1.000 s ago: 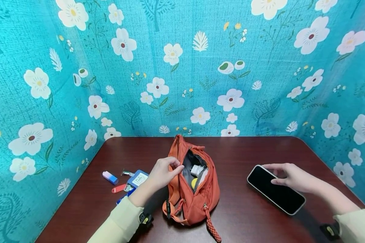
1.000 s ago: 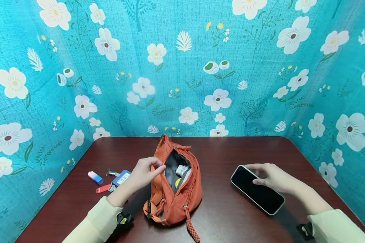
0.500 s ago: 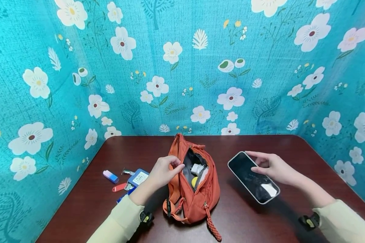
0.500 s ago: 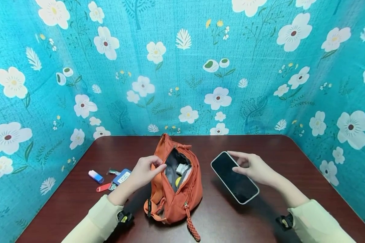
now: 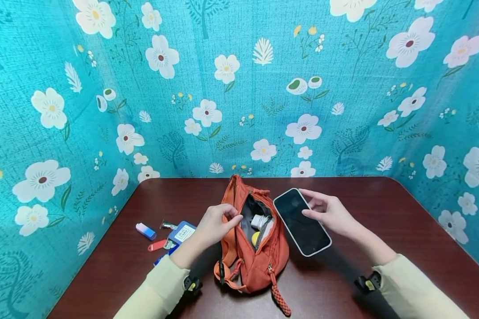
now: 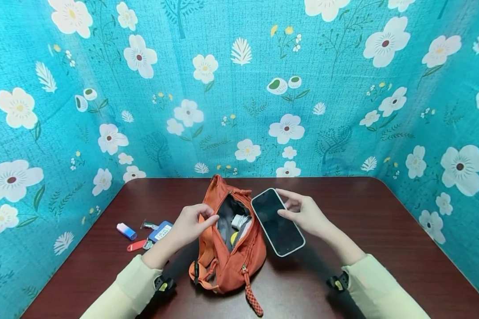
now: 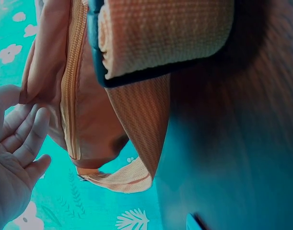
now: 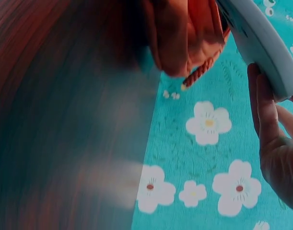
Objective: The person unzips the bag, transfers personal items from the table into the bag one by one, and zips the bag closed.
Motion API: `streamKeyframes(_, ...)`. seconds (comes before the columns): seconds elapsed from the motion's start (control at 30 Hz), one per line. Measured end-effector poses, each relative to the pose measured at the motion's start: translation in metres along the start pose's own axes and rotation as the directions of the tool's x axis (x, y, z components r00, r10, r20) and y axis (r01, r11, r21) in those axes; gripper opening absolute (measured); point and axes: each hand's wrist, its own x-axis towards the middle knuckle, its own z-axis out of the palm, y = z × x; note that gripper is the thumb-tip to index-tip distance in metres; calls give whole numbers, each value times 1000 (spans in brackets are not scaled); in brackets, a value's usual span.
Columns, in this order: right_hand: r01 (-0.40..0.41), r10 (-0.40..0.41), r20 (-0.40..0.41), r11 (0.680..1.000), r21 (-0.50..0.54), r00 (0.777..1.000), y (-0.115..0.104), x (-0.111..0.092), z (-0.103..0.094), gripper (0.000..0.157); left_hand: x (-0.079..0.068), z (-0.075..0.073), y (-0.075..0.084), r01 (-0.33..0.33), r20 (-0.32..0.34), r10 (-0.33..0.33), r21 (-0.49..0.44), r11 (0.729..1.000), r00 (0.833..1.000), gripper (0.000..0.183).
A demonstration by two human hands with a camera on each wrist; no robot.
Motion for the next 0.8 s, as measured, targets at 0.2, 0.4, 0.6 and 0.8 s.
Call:
streamKeyframes(0.2, 3, -5, 24, 998, 67, 1000, -4, 13, 23, 57, 1, 1, 0, 5, 5, -5, 9, 1000, 1000, 8)
streamKeyframes(0.4, 3, -7, 44, 997, 72, 999, -7, 24, 42, 57, 1, 1, 0, 14, 7, -15, 14, 1000, 1000, 7)
streamKeyframes(0.6, 4, -5, 26, 1000, 31, 1000, -11, 34, 57, 56, 2, 1, 1, 16, 3, -16, 0, 1000, 1000, 7)
streamKeyframes(0.8, -16, 15, -15, 999, -28, 1000, -15, 41, 73, 52, 3, 2, 3, 22, 14, -21, -17, 1000, 1000, 7)
